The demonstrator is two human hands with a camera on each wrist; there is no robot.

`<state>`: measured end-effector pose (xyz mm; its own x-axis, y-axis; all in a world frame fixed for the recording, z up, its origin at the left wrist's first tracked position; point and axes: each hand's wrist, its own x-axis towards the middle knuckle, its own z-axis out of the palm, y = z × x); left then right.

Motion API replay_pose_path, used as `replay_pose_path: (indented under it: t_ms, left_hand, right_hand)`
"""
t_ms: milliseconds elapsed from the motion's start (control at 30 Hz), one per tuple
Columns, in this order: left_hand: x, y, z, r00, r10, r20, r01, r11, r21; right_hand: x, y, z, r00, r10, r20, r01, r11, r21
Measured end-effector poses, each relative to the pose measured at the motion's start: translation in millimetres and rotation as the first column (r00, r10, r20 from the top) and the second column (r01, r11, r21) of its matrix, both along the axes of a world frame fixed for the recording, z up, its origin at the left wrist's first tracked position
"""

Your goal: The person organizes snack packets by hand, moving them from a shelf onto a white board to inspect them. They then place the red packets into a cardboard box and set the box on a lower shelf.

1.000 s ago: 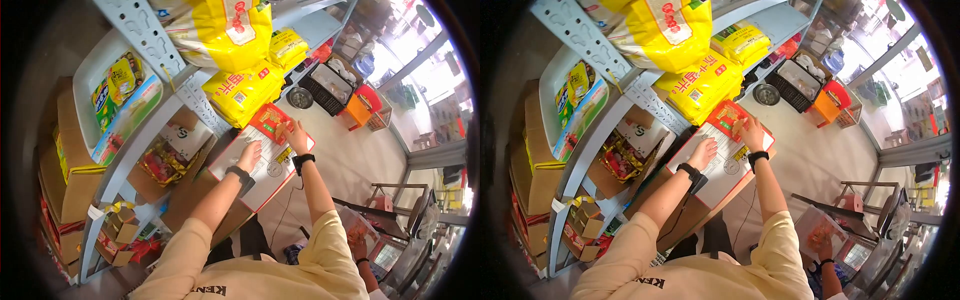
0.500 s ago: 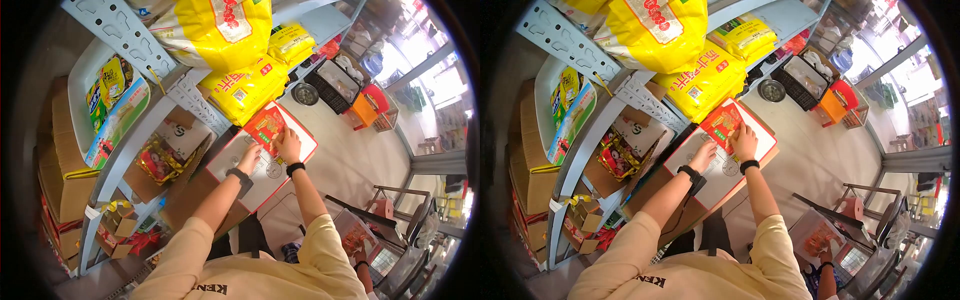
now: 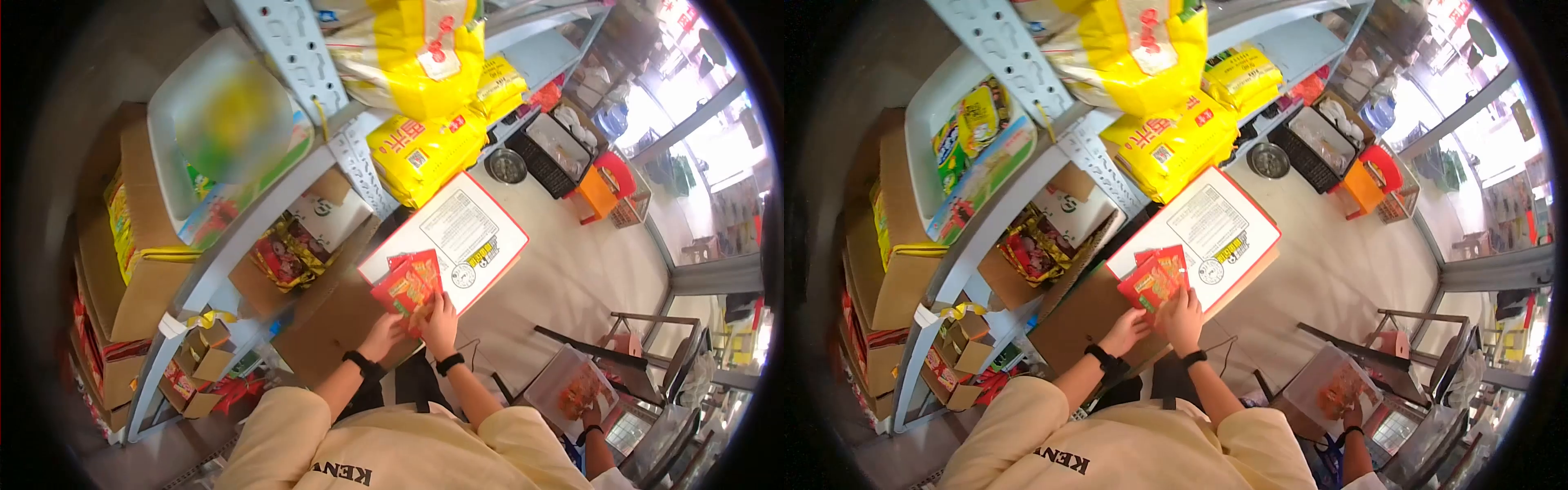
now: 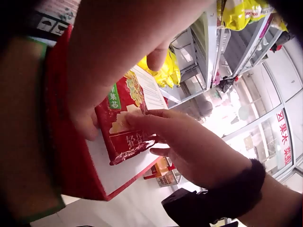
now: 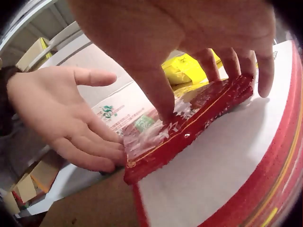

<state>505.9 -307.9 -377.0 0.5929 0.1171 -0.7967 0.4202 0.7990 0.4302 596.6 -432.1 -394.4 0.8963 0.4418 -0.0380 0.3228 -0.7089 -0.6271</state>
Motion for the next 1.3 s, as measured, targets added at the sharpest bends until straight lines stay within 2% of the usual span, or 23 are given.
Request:
replay_pose_path:
  t_ms: [100,200,333,367,400,467,500,533,600,700,733,800,833,867,933,1033,1133,1200,1267,1300]
  left_hand:
    - [-20.7,2.5,8.7,1.0,-0.006,0.017,0.004,0.997,0.079]
    - [-37.6,5.5,23.7,0.993,-0.074,0.09,0.06,0.987,0.147]
    - [-63.7,17.5,73.0,0.949,-0.143,0.28,0.069,0.964,0.258]
    - [-72.7,23.4,87.6,0.924,-0.26,0.281,0.12,0.894,0.432]
    - [-85.6,22.6,77.1,0.926,-0.199,0.321,0.027,0.882,0.47]
    - [-113.8,31.6,92.4,0.89,-0.233,0.392,-0.022,0.836,0.548]
    - [-128.7,36.5,125.9,0.884,-0.257,0.392,-0.032,0.801,0.598]
    - [-145.7,40.8,128.7,0.839,-0.26,0.479,-0.096,0.795,0.599]
    - [-182.1,52.0,178.0,0.82,-0.212,0.531,-0.188,0.778,0.6]
    - [-242.1,73.2,206.0,0.798,-0.15,0.583,-0.339,0.688,0.642]
    - [-264.4,81.9,210.7,0.802,-0.118,0.585,-0.389,0.641,0.662]
    - [-304.3,99.8,225.2,0.806,-0.073,0.587,-0.487,0.48,0.729]
    - [-322.1,105.1,239.7,0.788,-0.038,0.614,-0.545,0.419,0.726]
    - [-338.8,106.6,256.5,0.733,0.052,0.678,-0.627,0.439,0.643]
    - [-369.5,114.5,273.2,0.7,0.088,0.709,-0.701,0.275,0.658]
    - [-405.7,137.6,287.9,0.76,0.032,0.649,-0.647,-0.05,0.761]
    - [-426.3,175.4,330.6,0.863,0.007,0.505,-0.456,-0.42,0.785]
    - [-422.7,196.0,366.6,0.807,0.071,0.586,-0.52,-0.384,0.763]
    - [-420.0,232.5,388.7,0.869,-0.007,0.495,-0.405,-0.585,0.703]
    - [-417.7,251.3,388.9,0.912,0.055,0.406,-0.27,-0.663,0.698]
  right_hand:
    - [-28.0,7.7,8.3,0.998,-0.051,0.024,0.05,0.998,0.031]
    - [-43.2,8.5,16.9,0.99,-0.118,-0.081,0.112,0.99,-0.082]
    - [-58.8,-0.1,28.5,0.965,-0.128,-0.229,0.152,0.984,0.091]
    - [-65.7,-3.2,35.4,0.941,-0.089,-0.325,0.178,0.95,0.256]
    - [-73.7,0.2,58.7,0.897,-0.057,-0.438,0.242,0.893,0.38]
    - [-96.3,7.5,92.6,0.839,0.061,-0.541,0.354,0.694,0.627]
    - [-108.8,14.4,110.3,0.872,0.06,-0.485,0.32,0.68,0.659]
    - [-122.4,22.1,130.0,0.903,0.056,-0.427,0.285,0.664,0.691]
    - [-152.1,43.5,178.7,0.914,0.147,-0.378,0.221,0.6,0.768]
    - [-193.6,74.5,229.6,0.889,0.329,-0.318,0.101,0.536,0.838]
    - [-208.5,83.5,244.0,0.864,0.397,-0.311,0.074,0.51,0.857]
    - [-237.9,102.5,268.0,0.801,0.523,-0.291,0.029,0.451,0.892]
    - [-253.9,113.4,275.9,0.812,0.536,-0.232,-0.035,0.44,0.897]
    - [-269.5,125.8,279.0,0.812,0.557,-0.176,-0.091,0.418,0.904]
    - [-295.3,152.5,274.7,0.835,0.549,-0.042,-0.208,0.385,0.899]
    - [-320.4,185.5,299.6,0.756,0.653,0.041,-0.41,0.424,0.808]
    - [-340.5,232.8,349.7,0.7,0.624,0.348,-0.606,0.261,0.751]
    - [-348.7,264.3,386.1,0.669,0.594,0.447,-0.682,0.251,0.687]
    - [-346.2,301.5,403.2,0.619,0.543,0.567,-0.76,0.232,0.608]
    - [-342.3,321.1,406.3,0.582,0.467,0.666,-0.806,0.218,0.551]
